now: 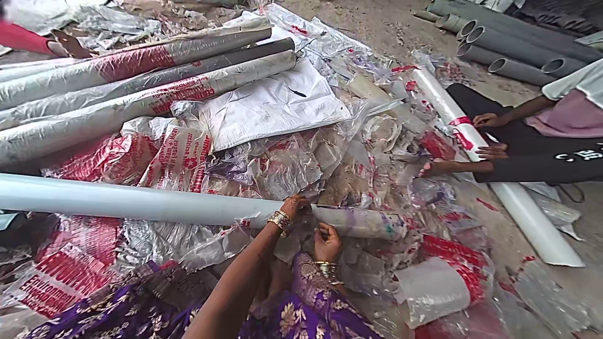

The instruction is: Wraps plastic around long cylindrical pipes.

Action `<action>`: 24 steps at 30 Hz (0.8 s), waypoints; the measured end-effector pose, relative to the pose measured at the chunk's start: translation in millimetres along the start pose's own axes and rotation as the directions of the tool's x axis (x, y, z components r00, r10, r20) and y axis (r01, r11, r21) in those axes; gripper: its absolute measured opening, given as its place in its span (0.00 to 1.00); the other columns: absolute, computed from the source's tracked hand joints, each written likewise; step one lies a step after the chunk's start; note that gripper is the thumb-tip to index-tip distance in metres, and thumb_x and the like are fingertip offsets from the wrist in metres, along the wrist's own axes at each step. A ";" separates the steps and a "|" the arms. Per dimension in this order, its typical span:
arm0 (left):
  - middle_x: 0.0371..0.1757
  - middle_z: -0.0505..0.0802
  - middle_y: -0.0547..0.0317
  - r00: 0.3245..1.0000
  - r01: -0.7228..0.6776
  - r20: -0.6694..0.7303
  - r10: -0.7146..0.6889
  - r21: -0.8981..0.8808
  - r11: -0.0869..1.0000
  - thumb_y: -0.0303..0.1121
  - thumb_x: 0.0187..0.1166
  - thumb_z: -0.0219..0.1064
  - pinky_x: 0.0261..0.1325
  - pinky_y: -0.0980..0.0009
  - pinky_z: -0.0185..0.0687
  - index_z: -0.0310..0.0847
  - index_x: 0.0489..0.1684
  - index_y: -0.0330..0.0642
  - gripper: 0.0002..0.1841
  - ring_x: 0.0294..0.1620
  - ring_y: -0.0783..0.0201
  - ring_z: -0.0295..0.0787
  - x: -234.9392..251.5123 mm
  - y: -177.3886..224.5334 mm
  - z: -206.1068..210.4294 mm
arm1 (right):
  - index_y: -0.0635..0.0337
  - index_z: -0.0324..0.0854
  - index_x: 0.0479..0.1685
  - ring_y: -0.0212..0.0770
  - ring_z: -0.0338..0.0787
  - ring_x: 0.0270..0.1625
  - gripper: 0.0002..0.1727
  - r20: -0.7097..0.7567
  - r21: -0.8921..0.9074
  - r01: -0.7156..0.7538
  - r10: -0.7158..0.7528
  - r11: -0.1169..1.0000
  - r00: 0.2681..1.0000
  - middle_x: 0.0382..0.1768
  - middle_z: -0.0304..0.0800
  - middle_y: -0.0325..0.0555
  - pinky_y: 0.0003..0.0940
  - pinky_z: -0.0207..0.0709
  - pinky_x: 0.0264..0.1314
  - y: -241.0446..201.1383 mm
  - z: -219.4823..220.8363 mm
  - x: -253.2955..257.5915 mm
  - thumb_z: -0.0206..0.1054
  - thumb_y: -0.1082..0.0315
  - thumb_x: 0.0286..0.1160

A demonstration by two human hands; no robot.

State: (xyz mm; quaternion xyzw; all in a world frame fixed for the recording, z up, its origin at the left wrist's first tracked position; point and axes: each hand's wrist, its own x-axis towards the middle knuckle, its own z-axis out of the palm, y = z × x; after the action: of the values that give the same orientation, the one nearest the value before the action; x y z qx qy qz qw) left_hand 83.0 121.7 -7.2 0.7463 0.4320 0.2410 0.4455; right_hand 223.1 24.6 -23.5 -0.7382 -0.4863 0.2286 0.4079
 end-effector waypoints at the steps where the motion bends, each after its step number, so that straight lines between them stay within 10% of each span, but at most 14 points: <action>1: 0.53 0.92 0.31 1.000 0.000 -0.001 0.000 -0.007 1.000 0.22 0.76 0.70 0.75 0.50 0.72 0.91 0.44 0.24 0.08 0.63 0.38 0.85 2.5 -0.3 -2.1 | 0.74 0.89 0.49 0.46 0.94 0.37 0.12 0.019 0.000 -0.057 0.057 0.998 0.998 0.40 0.95 0.60 0.42 0.87 0.46 -8.9 1.3 11.4 0.74 0.79 0.67; 10: 0.52 0.92 0.31 1.000 -0.018 -0.020 0.018 -0.036 0.999 0.22 0.76 0.69 0.74 0.52 0.72 0.91 0.42 0.24 0.08 0.62 0.39 0.85 6.2 -2.1 -5.2 | 0.63 0.91 0.53 0.49 0.96 0.46 0.11 0.322 -0.277 -0.248 0.333 0.928 0.886 0.47 0.96 0.54 0.49 0.86 0.55 -54.4 2.1 59.6 0.72 0.75 0.73; 24: 0.54 0.91 0.31 1.000 -0.002 0.007 0.002 -0.052 0.999 0.23 0.78 0.68 0.75 0.53 0.71 0.91 0.45 0.25 0.09 0.64 0.40 0.84 7.8 -1.4 -9.8 | 0.64 0.91 0.51 0.50 0.95 0.46 0.10 0.322 -0.337 -0.182 0.294 0.924 0.900 0.47 0.96 0.56 0.49 0.85 0.54 -55.6 -4.3 48.2 0.70 0.76 0.73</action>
State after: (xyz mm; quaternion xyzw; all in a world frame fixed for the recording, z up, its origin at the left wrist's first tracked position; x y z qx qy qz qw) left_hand 79.1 133.2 -3.9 0.7358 0.4234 0.2500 0.4657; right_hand 217.1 77.3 27.6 -0.7899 -0.4876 0.3347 0.1623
